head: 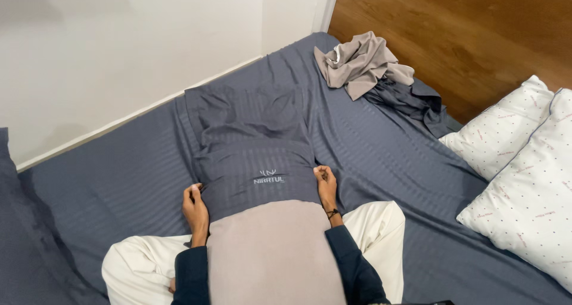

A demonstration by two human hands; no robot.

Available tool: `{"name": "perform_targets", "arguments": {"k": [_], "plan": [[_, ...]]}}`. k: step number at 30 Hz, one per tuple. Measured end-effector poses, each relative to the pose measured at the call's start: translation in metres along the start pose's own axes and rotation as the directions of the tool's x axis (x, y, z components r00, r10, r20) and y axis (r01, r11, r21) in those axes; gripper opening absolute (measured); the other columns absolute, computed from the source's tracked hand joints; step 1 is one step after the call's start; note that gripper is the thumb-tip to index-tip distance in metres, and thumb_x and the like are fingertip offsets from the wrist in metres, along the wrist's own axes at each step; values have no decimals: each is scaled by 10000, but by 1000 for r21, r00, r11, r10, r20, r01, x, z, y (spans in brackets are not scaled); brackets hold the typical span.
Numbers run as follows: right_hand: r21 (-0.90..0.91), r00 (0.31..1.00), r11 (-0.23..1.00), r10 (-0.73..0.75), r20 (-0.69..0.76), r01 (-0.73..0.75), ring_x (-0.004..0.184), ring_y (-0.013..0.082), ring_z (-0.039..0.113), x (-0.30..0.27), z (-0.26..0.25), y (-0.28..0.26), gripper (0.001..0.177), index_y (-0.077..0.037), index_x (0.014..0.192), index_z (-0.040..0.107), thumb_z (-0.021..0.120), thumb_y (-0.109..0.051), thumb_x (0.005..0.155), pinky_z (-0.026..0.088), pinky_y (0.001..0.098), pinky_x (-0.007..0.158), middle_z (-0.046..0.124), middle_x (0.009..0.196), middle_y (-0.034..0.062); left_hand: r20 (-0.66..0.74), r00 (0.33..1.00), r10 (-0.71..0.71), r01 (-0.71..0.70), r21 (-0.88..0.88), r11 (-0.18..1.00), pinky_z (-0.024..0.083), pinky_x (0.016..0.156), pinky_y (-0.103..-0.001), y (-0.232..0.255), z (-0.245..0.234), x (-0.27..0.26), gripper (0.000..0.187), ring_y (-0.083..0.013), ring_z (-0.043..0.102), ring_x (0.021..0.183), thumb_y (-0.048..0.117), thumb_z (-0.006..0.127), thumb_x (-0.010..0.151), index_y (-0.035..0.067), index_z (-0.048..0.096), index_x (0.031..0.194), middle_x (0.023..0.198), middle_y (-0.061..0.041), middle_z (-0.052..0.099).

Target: The person sits on a bed and puts a dark blue pillowcase onto a light-colored pillow. They align the corners, pull the fabric over the pillow, and smooth the surface to fit the case properly.

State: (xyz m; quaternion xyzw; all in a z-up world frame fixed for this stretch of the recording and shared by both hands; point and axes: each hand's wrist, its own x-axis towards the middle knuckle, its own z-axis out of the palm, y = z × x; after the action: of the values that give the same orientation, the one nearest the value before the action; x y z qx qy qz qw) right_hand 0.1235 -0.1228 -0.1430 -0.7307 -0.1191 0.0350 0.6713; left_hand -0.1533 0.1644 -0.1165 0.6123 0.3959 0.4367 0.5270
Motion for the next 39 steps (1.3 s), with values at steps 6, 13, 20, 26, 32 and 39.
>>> {"name": "perform_targets", "arguments": {"k": [6, 13, 20, 26, 32, 39], "plan": [[101, 976, 977, 177, 129, -191, 1194, 145, 583, -1, -6, -1, 409, -87, 1336, 659, 589, -322, 1008, 410, 250, 1032, 666, 1282, 49, 227, 958, -174, 186, -29, 982, 411, 1114, -346, 15, -2, -1, 450, -246, 601, 1274, 373, 563, 1020, 115, 652, 1377, 1380, -147, 657], [473, 920, 799, 248, 303, -371, 1223, 168, 639, 2, -17, -4, 510, -37, 1405, 600, 475, -192, 935, 433, 266, 1076, 692, 1344, 74, 352, 881, -316, 464, -512, 722, 300, 1158, -347, -34, -13, 18, 633, -200, 438, 1427, 450, 375, 1106, 42, 455, 1583, 1601, -141, 458], [420, 694, 553, 576, 431, -720, 1018, 217, 667, -3, -3, -10, 482, 13, 1358, 616, 502, -347, 1059, 561, 332, 855, 675, 1237, 140, 531, 778, -337, 592, -440, 675, 496, 1062, -407, -71, 2, 25, 433, -272, 586, 1240, 225, 394, 1085, 43, 484, 1467, 1405, -167, 581], [528, 734, 509, 488, 473, -679, 1057, 205, 667, -4, -9, -9, 453, -22, 1365, 609, 505, -304, 1026, 557, 322, 896, 677, 1264, 110, 488, 769, -412, 625, -439, 646, 484, 1062, -377, -67, 2, 22, 442, -245, 582, 1248, 273, 361, 1099, 64, 475, 1470, 1408, -135, 580], [491, 703, 503, 503, 502, -711, 1062, 200, 663, -20, -10, -7, 437, -28, 1351, 620, 513, -288, 1017, 551, 319, 900, 678, 1262, 104, 481, 770, -419, 620, -413, 666, 453, 1075, -374, -65, 5, 17, 463, -258, 556, 1267, 293, 366, 1097, 49, 476, 1474, 1425, -137, 563], [501, 719, 516, 505, 477, -695, 1067, 193, 657, -29, -5, -8, 419, -34, 1334, 634, 523, -269, 1006, 543, 315, 906, 678, 1260, 97, 375, 819, -435, 555, -321, 768, 416, 1089, -370, -72, 1, 13, 489, -275, 525, 1290, 316, 372, 1095, 31, 478, 1479, 1446, -138, 543]]}}
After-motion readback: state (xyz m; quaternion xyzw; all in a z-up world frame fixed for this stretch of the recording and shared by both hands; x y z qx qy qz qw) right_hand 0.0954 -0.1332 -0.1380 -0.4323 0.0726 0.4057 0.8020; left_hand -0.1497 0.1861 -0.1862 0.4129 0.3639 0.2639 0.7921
